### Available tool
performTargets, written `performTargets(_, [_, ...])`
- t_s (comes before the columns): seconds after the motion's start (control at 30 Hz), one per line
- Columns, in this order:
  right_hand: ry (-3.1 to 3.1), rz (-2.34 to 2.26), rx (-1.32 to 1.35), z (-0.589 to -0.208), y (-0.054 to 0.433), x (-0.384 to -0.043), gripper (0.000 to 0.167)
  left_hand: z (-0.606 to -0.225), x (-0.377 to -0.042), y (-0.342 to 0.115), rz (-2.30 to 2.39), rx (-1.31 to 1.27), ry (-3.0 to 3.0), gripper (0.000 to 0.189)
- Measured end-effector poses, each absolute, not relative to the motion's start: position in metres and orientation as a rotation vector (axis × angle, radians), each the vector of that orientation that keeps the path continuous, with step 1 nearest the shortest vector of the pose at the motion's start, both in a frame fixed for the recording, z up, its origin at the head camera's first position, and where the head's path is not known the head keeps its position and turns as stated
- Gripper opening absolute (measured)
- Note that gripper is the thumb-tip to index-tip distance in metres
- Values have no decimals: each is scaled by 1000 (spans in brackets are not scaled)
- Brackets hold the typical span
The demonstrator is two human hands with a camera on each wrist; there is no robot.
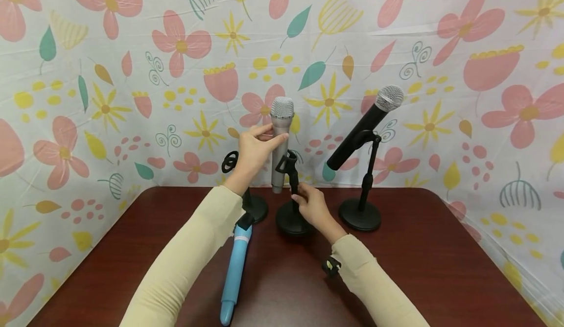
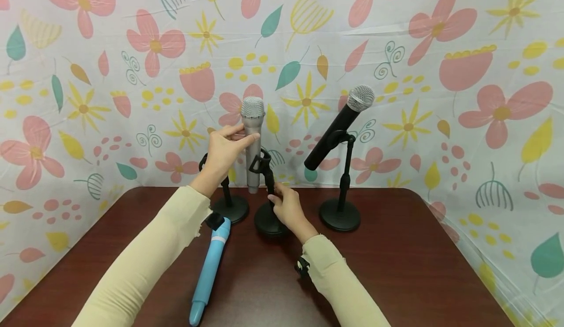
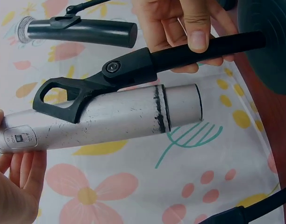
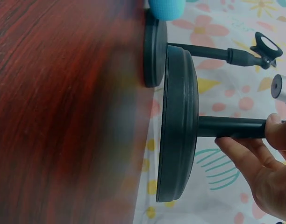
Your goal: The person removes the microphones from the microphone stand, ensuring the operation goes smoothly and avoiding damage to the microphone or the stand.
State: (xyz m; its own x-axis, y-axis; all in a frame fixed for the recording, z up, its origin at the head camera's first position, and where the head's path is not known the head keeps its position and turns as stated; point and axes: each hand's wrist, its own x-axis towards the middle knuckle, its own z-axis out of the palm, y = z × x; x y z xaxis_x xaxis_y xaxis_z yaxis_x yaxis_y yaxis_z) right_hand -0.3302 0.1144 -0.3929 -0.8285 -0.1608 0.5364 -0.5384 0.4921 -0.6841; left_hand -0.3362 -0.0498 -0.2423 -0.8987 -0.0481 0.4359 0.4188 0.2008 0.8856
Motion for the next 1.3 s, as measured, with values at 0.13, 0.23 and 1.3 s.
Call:
performTargets(0.13, [-2329,1263,598,-390,115,-330,5,-240,-336,-51,-1766,-380,-2050,54])
performTargets(0.23, [-2325,1256,596,-388,115,-330,6,-239,-335,-53,-1769,-388,-2019,55])
performTargets(1.3, [-2373,1325,560,-382,125,-333,5,-209,-332,-85,-1674,-386,-1709,38])
